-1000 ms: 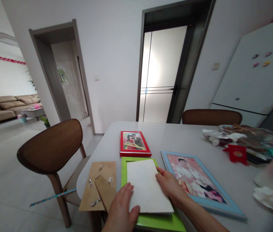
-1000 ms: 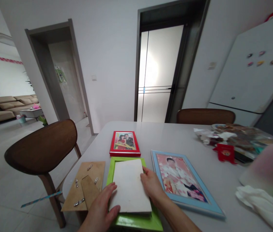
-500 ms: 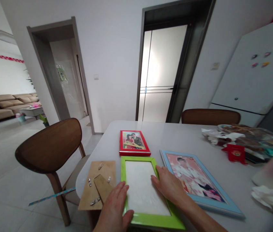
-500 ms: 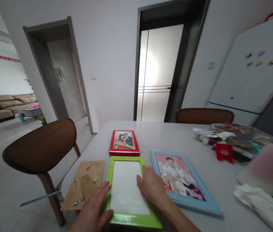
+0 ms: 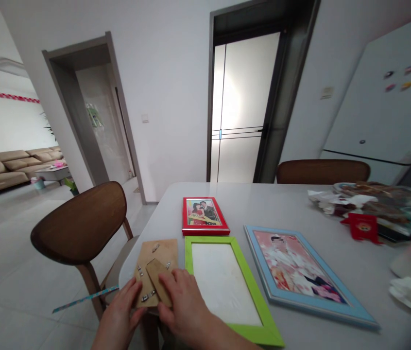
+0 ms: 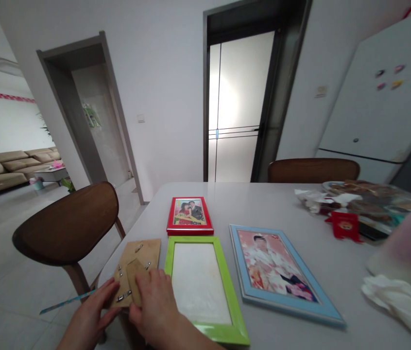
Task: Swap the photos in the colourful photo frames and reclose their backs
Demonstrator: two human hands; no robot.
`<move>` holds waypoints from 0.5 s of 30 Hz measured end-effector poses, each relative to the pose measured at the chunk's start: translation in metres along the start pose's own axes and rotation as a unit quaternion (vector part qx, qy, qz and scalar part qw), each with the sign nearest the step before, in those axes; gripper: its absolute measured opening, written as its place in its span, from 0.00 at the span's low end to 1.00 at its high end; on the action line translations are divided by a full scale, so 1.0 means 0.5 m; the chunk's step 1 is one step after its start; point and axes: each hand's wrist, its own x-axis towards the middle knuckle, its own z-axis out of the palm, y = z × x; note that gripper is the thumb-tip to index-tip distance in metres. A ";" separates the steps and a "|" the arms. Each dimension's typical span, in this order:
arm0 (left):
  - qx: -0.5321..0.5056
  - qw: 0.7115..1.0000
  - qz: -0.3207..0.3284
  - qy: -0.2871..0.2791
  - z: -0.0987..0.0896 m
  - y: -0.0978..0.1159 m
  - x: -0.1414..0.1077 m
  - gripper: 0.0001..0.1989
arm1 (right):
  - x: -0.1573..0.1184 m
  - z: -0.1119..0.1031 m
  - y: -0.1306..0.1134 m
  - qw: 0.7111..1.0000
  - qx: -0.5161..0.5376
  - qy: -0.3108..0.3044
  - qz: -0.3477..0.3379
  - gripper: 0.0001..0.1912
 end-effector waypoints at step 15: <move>-0.075 0.982 0.165 -0.046 0.046 0.263 0.034 0.19 | -0.177 -0.134 0.198 0.992 -0.031 0.051 0.110 0.21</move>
